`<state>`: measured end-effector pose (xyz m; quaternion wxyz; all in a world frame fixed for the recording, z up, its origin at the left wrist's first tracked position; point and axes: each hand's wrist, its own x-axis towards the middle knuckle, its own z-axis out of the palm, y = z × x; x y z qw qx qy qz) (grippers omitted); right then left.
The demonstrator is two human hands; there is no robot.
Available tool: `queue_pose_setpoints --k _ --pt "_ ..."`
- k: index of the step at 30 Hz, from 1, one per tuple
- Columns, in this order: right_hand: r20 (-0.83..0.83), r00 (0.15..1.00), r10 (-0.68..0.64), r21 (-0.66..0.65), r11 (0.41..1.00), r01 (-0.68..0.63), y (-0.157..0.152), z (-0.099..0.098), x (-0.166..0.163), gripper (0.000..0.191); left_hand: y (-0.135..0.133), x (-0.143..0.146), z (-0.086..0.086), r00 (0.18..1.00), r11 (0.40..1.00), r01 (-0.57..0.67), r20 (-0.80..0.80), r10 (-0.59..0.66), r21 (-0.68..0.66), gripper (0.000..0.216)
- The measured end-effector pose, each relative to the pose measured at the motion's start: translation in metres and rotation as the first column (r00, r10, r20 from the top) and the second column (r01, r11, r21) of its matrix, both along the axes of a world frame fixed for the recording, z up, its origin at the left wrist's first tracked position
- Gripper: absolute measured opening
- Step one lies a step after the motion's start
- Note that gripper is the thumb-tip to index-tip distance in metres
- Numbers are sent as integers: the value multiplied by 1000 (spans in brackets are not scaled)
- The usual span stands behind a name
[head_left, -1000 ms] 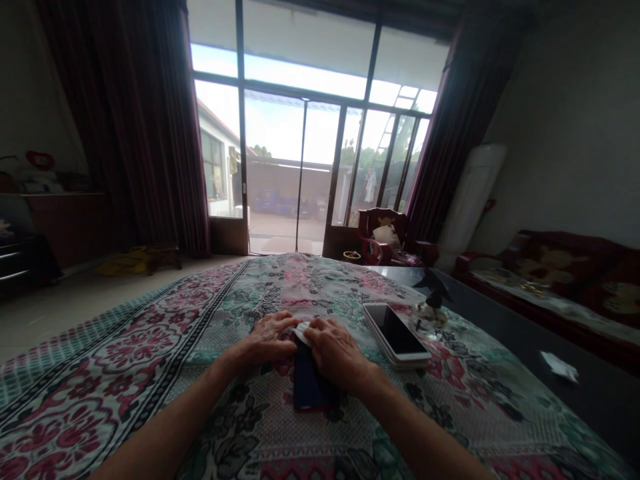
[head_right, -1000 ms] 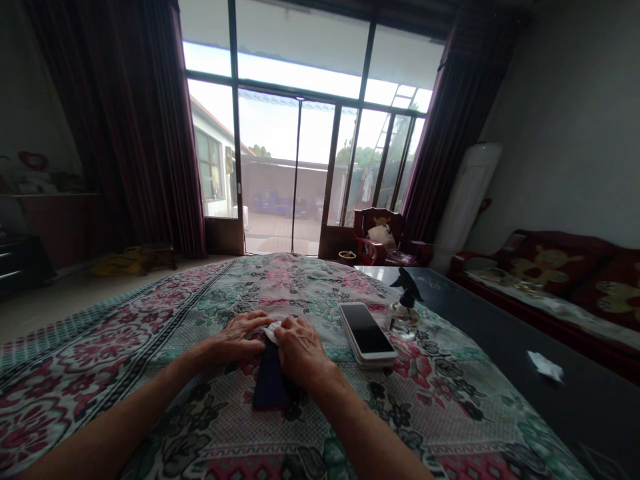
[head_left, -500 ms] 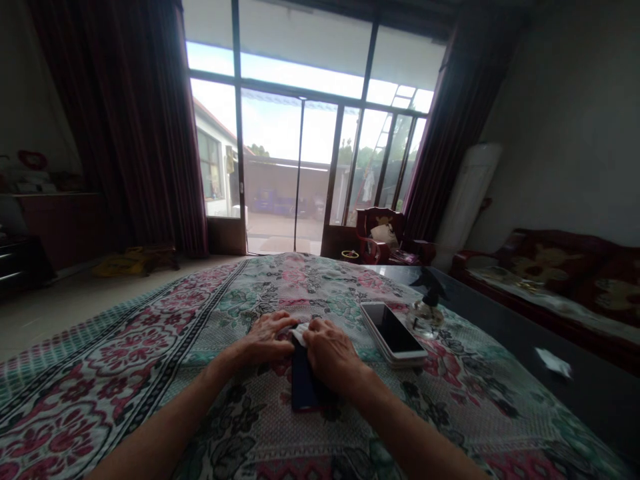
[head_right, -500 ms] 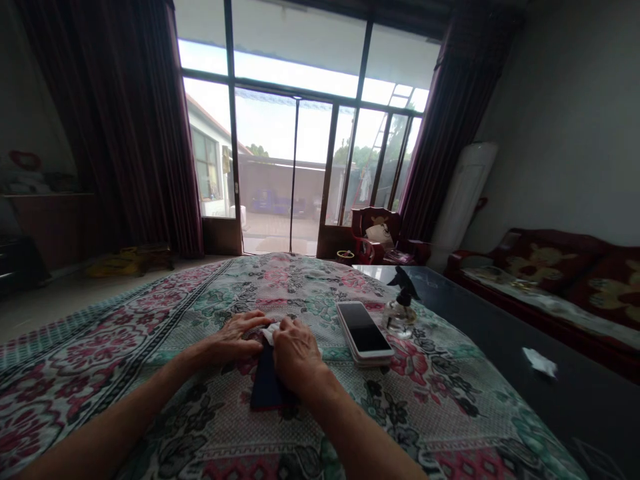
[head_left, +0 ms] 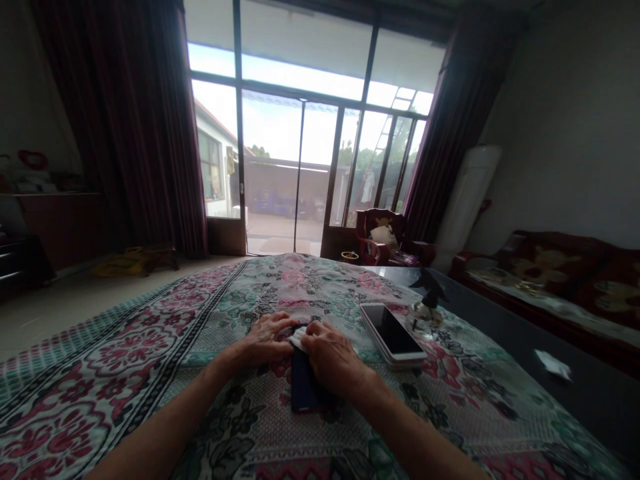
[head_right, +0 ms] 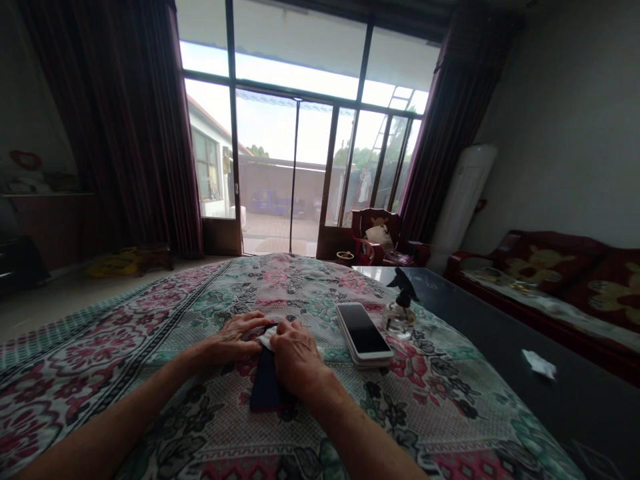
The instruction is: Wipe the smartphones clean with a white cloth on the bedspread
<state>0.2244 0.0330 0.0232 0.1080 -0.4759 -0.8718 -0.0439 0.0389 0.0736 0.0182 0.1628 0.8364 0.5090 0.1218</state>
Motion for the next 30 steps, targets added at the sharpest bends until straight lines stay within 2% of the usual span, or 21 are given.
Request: queue_pose_setpoints --k 5,13,21,30 --pt "-37 997 75 24 997 -74 5 -3 -2 24 0 -1 -1 1000 1000 1 8 -1 7 58" --pt "-33 988 -152 57 986 154 14 -6 6 27 5 -3 -7 1000 1000 -4 9 4 24 55" --pt "11 999 -41 24 999 41 5 -2 2 24 6 -4 -10 999 1000 8 53 -9 18 56" --pt "33 981 -191 2 982 191 5 9 10 24 9 -5 -13 999 999 13 44 -14 40 55"
